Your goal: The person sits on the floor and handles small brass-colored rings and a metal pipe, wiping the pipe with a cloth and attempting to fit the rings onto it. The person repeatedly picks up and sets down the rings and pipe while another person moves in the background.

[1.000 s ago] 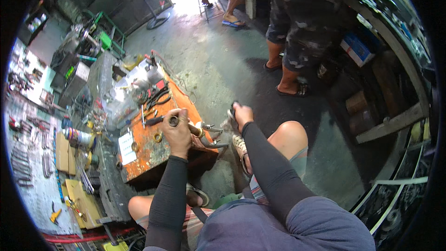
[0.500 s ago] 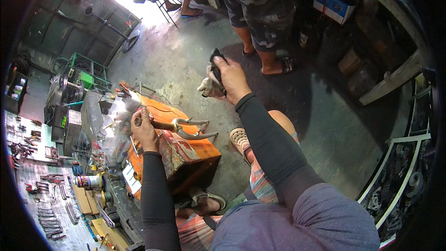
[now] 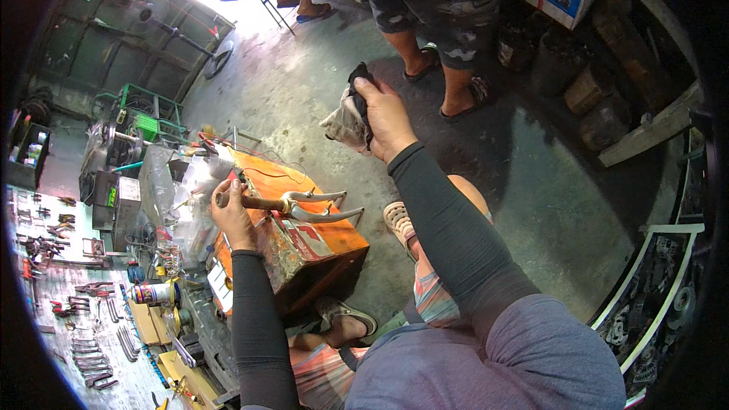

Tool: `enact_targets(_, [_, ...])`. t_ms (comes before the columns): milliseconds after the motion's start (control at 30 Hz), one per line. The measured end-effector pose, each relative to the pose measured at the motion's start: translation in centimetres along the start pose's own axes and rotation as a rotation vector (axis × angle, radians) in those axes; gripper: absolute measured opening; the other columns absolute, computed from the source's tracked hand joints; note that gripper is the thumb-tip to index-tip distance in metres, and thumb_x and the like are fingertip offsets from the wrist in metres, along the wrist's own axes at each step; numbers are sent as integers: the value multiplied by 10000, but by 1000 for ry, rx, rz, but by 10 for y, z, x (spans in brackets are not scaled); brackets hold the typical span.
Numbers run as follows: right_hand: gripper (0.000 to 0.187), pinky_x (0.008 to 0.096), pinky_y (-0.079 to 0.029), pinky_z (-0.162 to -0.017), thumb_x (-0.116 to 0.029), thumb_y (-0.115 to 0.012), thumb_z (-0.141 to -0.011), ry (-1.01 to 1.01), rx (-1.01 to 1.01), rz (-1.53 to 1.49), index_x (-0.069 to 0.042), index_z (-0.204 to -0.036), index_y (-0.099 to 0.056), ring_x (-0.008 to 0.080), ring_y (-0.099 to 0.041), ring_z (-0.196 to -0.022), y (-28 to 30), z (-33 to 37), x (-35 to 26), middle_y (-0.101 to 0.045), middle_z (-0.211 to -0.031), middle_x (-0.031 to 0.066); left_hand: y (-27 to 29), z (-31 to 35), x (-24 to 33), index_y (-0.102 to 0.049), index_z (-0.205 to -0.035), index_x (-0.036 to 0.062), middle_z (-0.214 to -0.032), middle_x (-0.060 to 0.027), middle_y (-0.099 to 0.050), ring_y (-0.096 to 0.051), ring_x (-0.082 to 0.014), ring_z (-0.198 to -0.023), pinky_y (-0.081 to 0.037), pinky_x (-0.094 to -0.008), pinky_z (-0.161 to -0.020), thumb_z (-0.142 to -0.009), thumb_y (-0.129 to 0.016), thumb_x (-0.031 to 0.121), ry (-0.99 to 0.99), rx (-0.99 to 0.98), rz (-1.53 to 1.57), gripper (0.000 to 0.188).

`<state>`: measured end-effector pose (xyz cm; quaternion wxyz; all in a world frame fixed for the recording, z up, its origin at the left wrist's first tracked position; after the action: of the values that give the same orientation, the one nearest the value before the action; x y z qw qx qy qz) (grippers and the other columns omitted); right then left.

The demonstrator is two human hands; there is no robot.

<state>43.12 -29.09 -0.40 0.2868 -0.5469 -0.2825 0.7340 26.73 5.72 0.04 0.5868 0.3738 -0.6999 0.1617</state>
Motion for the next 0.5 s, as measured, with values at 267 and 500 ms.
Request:
enact_targets(267, [341, 435, -589, -930, -434, -530, -1120, -320, -122, -511, -164, -997, -698, 227, -725, -914, -3, 7, 28, -730, -945, 16, -9, 6, -35, -687, -1125, 36, -923, -27, -684, -666, -124, -811, -548, -297, -746, -1062, -801, 313, 105, 33, 181, 306])
enact_targets(500, [287, 381, -584, -903, -357, -588, -1100, -146, -19, -373, -114, -1111, -740, 188, -743, -942, 25, 0, 23, -767, -1009, 27, 19, 14, 137, -625, -1070, 71, -731, 5, -542, -588, -131, -680, -574, -343, -712, -1132, -684, 259, -147, -20, 359, 207])
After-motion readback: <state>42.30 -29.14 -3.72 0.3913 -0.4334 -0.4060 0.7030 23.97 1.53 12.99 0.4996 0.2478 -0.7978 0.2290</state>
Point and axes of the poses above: each hand's wrist, its own z-axis away from the middle knuckle, its own y-axis out of the back of the hand, x = y × z, the point moved 3 cm from there along -z, towards the middle knuckle
